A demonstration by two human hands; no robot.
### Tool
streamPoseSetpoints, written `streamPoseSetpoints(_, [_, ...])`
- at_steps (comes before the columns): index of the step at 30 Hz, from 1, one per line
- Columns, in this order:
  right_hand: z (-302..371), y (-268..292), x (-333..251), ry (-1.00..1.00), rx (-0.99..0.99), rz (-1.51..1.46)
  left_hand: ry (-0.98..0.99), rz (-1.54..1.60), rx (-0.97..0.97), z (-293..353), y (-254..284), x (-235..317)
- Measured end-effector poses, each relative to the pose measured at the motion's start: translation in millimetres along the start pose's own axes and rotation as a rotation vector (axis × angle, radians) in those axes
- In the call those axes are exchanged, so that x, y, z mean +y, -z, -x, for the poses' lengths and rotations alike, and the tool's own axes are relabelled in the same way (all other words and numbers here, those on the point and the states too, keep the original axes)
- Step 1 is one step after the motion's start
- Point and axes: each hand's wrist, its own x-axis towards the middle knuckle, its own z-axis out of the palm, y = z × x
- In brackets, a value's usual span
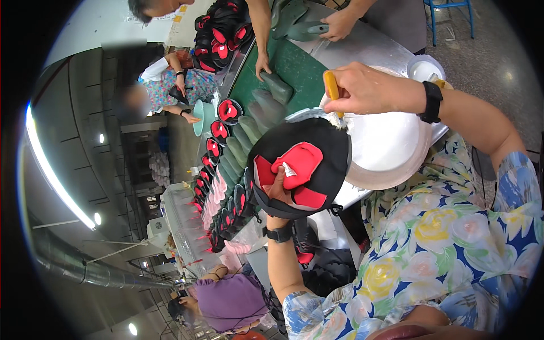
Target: Apply adhesive to shoe components using a brush during the assembly process.
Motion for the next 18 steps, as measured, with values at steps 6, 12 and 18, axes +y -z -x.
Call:
streamPoseSetpoints(6, [6, -26, 9, -0.219, 0.139, -0.174, -0.254, 0.025, 0.286, -3, -35, -21])
streamPoseSetpoints(12, [16, -56, -1, -0.335, 0.101, -0.42, -0.705, -0.862, 0.479, 14, -36, -12])
streamPoseSetpoints(18, [28, -60, -22, -0.438, -0.046, -0.588, -1.216, -0.624, 0.171, -6, -13, -33])
